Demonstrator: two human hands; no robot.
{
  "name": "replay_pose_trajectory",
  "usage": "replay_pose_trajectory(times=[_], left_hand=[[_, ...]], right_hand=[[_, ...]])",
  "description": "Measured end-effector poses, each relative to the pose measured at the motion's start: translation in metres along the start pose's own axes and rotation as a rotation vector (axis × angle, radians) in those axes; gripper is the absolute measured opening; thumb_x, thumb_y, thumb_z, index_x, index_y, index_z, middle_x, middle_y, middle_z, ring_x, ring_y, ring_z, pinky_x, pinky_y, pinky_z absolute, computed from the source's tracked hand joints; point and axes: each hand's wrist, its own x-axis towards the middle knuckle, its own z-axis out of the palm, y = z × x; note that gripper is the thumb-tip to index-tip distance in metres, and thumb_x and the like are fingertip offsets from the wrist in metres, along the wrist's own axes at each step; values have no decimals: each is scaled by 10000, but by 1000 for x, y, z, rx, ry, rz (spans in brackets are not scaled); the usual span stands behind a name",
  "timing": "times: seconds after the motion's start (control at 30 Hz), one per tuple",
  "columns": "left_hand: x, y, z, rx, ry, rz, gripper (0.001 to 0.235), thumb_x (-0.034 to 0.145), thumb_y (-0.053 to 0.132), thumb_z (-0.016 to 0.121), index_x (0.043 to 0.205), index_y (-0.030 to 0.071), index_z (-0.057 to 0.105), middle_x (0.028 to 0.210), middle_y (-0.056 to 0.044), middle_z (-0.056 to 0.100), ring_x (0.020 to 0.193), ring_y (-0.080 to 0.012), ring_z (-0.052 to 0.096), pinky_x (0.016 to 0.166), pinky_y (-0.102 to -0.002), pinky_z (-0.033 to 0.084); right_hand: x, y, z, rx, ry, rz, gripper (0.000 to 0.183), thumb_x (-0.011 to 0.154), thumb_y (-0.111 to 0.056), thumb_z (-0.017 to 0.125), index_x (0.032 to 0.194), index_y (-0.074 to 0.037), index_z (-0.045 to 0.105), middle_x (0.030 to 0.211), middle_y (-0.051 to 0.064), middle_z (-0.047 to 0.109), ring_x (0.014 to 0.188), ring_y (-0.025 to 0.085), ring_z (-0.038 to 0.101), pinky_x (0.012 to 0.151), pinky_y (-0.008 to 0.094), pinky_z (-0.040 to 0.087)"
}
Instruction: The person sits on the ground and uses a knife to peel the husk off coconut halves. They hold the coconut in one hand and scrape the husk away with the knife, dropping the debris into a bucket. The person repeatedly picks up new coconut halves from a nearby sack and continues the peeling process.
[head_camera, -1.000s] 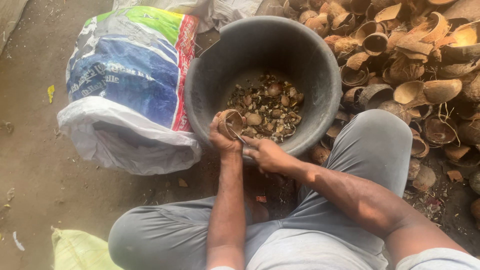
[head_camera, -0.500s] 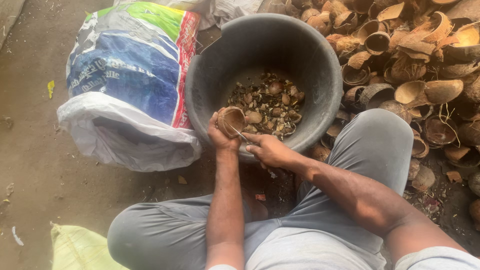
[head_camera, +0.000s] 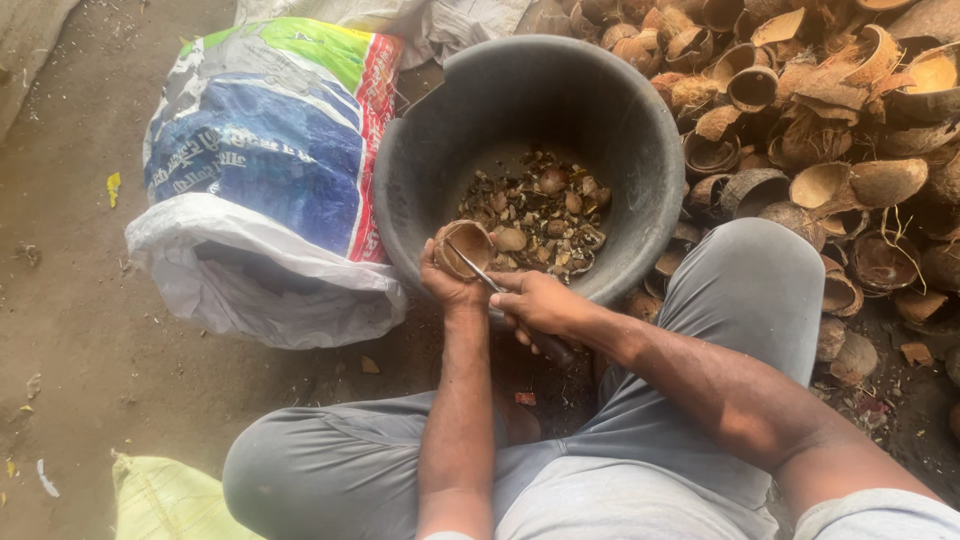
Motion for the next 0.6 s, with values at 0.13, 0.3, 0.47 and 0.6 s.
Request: replay_pose_trajectory(times=[0.13, 0.3, 0.47, 0.6], left_hand=[[-4, -3, 1, 48, -109, -1, 438, 954, 381, 530, 1158, 1, 611, 1030, -191, 686, 949, -357, 706, 791, -568, 638], [-10, -5, 12, 137, -46, 115, 385, 955, 353, 523, 1122, 15, 601, 984, -172, 686, 863, -330, 717, 696, -516, 664], [-20, -9, 25, 248, 94, 235, 366, 946, 313, 513, 1133, 9, 592, 973, -164, 678, 823, -292, 719, 656, -440, 667], [-16, 5, 32, 386, 23, 284, 359, 936, 316, 518, 1157, 45, 599, 973, -164, 679, 815, -298, 715, 698, -411, 650]], right_hand=[[3, 2, -3, 86, -19, 25, 565, 1042, -227, 486, 1597, -211, 378, 726, -4, 538, 518, 99, 584, 452, 268, 563], [8, 12, 5, 267, -22, 44, 567, 1047, -213, 475, 1602, -205, 356, 729, -8, 532, 511, 94, 573, 441, 279, 562], [13, 13, 9, 420, -7, 86, 546, 1054, -227, 451, 1594, -179, 393, 718, -14, 523, 495, 90, 551, 426, 277, 543], [1, -4, 3, 296, 6, 79, 560, 1048, -206, 472, 1599, -195, 369, 739, -4, 541, 505, 86, 544, 437, 269, 538]])
